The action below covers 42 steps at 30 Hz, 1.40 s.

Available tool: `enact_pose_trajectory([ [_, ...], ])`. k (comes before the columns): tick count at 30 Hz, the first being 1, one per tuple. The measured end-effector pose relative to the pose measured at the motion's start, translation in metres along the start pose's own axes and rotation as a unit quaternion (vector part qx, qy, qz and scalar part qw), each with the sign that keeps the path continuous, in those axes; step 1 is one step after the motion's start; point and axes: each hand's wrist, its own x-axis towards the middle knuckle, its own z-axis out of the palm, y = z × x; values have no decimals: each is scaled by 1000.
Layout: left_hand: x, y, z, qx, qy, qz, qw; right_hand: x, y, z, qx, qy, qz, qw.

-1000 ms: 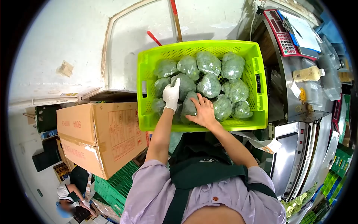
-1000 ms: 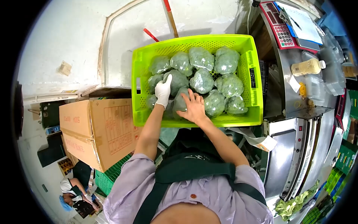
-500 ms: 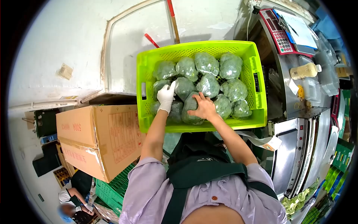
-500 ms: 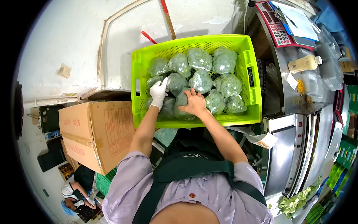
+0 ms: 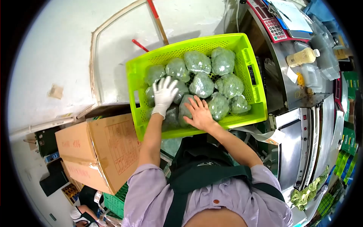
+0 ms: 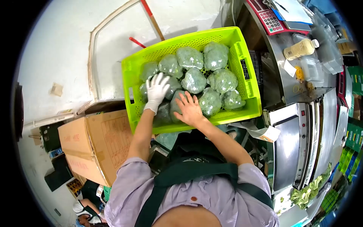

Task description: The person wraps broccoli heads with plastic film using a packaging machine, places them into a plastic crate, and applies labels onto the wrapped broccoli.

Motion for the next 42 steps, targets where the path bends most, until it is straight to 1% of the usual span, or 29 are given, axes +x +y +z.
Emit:
enact_pose_trajectory([
  [2,9,-24,5,-50,-59,-50,996,-1,7,5,-11,28,-8,1000],
  [3,8,-23,5,-32,-47,-17,998,3,6,7,-9,25,-1,1000],
  [4,5,-20,6,-33,-53,-14,998,10,3,11,-2,23,6,1000],
  [6,1,-14,7,-25,-10,-12,1000,19,7,15,-12,8,5,1000],
  [10,4,-11,5,-30,-15,-16,999,19,8,14,-13,-19,5,1000],
  [12,6,-8,-6,-45,-82,-53,994,10,5,13,-20,1,-14,1000],
  [13,6,-6,-9,-62,-76,-61,993,4,4,3,8,1,-22,1000],
  [14,4,-4,-10,-79,-73,-70,992,-4,0,-4,46,34,-21,998],
  [16,0,7,-17,-119,-25,-112,986,-34,-9,-36,156,68,7,985],
  [17,-1,17,-23,-151,-10,-150,977,-53,-9,-51,191,73,23,979],
  [18,-1,25,-24,-210,27,-148,966,-75,-2,-52,194,102,24,975],
  [20,-2,67,-53,-352,88,-107,926,-124,7,-73,227,127,70,963],
  [22,-2,131,-93,-456,104,-51,882,-172,12,-101,292,59,170,940],
  [23,-6,166,-114,-500,65,-25,863,-195,17,-106,298,51,216,928],
  [24,-12,201,-128,-591,9,7,806,-217,21,-107,305,41,260,915],
  [25,-16,236,-145,-596,-33,51,800,-239,28,-103,275,51,268,922],
  [26,-23,269,-139,-644,-88,76,756,-258,33,-101,244,58,274,928],
  [28,-37,339,-137,-741,-191,-17,644,-286,32,-108,184,55,301,934],
  [30,-49,393,-110,-709,-141,-12,691,-305,32,-113,193,51,337,920],
  [31,-47,406,-107,-714,-185,-68,671,-314,34,-113,195,52,330,922],
  [32,-47,415,-104,-716,-230,-123,648,-323,37,-111,218,82,331,915],
  [33,-51,424,-101,-792,-194,-129,565,-332,39,-112,240,111,332,906],
  [34,-54,419,-97,-749,-216,-78,621,-340,42,-115,242,110,328,906],
  [36,-58,412,-108,-756,-234,-60,609,-354,48,-121,225,118,316,914],
  [37,-53,412,-131,-805,-301,-158,487,-359,52,-125,209,139,275,928],
  [38,-51,410,-137,-783,-308,-156,517,-364,53,-132,231,134,286,920],
  [40,-42,393,-185,-663,-302,-16,685,-362,44,-166,222,180,291,913],
  [41,-46,383,-180,-599,-179,147,766,-361,41,-182,210,211,282,912],
  [42,-48,372,-202,-576,-195,157,778,-359,39,-198,244,236,288,895],
])
